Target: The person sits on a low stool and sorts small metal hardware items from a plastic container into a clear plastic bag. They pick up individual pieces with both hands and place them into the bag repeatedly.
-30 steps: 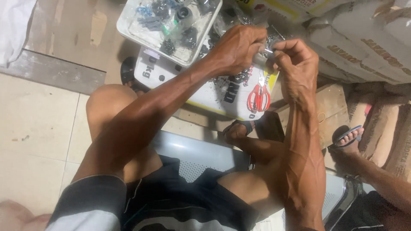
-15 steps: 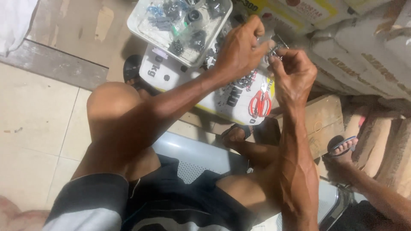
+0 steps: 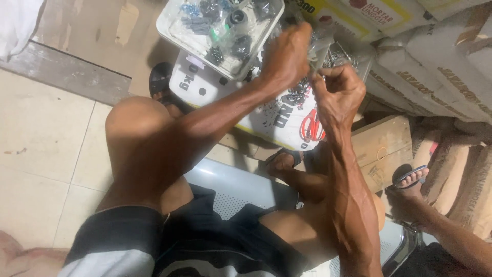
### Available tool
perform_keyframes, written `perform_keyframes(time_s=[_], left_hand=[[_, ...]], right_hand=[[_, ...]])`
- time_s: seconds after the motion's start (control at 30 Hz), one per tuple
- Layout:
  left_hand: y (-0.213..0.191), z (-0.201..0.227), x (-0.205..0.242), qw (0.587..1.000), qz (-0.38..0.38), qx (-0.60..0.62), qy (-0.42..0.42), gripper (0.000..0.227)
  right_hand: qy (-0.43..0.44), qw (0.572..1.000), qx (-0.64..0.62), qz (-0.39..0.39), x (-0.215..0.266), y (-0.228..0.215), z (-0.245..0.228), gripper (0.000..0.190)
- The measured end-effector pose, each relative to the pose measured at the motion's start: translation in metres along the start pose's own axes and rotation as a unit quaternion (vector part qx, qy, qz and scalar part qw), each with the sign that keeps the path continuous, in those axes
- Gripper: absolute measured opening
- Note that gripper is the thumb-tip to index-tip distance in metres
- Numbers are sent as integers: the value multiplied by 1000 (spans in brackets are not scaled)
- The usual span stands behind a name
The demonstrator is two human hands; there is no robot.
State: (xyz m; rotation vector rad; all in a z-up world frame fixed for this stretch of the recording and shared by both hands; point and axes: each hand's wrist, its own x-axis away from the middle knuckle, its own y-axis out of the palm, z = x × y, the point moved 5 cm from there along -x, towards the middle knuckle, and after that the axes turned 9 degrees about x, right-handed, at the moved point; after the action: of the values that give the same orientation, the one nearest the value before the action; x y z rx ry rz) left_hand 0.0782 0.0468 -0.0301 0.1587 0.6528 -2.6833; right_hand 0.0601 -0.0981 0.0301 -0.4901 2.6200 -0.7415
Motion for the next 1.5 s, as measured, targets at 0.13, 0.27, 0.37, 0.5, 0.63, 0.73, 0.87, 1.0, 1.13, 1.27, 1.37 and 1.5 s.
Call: perform_keyframes(time_s=[0.13, 0.27, 0.37, 0.5, 0.63, 0.73, 0.87, 1.0, 1.13, 1.27, 1.37, 1.5], left_hand=[[4, -44, 4, 999, 36, -15, -16, 11], [16, -65, 26, 954, -108, -62, -273, 26], [24, -85, 31, 925, -118, -79, -352, 17], [22, -79, 21, 940, -85, -29, -330, 17], [17, -81, 23, 930, -99, -20, -354, 21], [19, -78, 23, 936, -107, -8, -336, 22], [12, -48, 12, 931, -82, 134, -331, 36], [-19, 6, 6, 911, -67, 262, -313, 23], [-41, 26, 10, 901, -74, 326, -278, 9], [-46, 17, 8, 890, -53, 346, -292, 5], [-22, -9, 1, 851, -23, 426, -306, 10], [-27, 14, 4, 867, -34, 399, -297, 7]], right_hand=[[50, 997, 37, -35, 0, -4, 4, 9], [282, 929, 187, -151, 10, 19, 48, 17], [160, 937, 256, -176, 25, 52, 107, 19], [-91, 954, 255, -133, 28, 96, 99, 17], [-95, 926, 350, -105, 22, 110, 134, 14], [-77, 945, 300, -110, 18, 78, 124, 9], [-46, 919, 371, -128, 30, 35, 136, 30], [114, 867, 412, -257, 61, 49, 167, 11], [33, 904, 388, -178, 75, 59, 174, 16], [247, 936, 184, -168, 61, 41, 153, 22], [255, 948, 143, -122, 34, 16, 99, 18], [51, 998, 1, -27, 8, -25, 6, 19]])
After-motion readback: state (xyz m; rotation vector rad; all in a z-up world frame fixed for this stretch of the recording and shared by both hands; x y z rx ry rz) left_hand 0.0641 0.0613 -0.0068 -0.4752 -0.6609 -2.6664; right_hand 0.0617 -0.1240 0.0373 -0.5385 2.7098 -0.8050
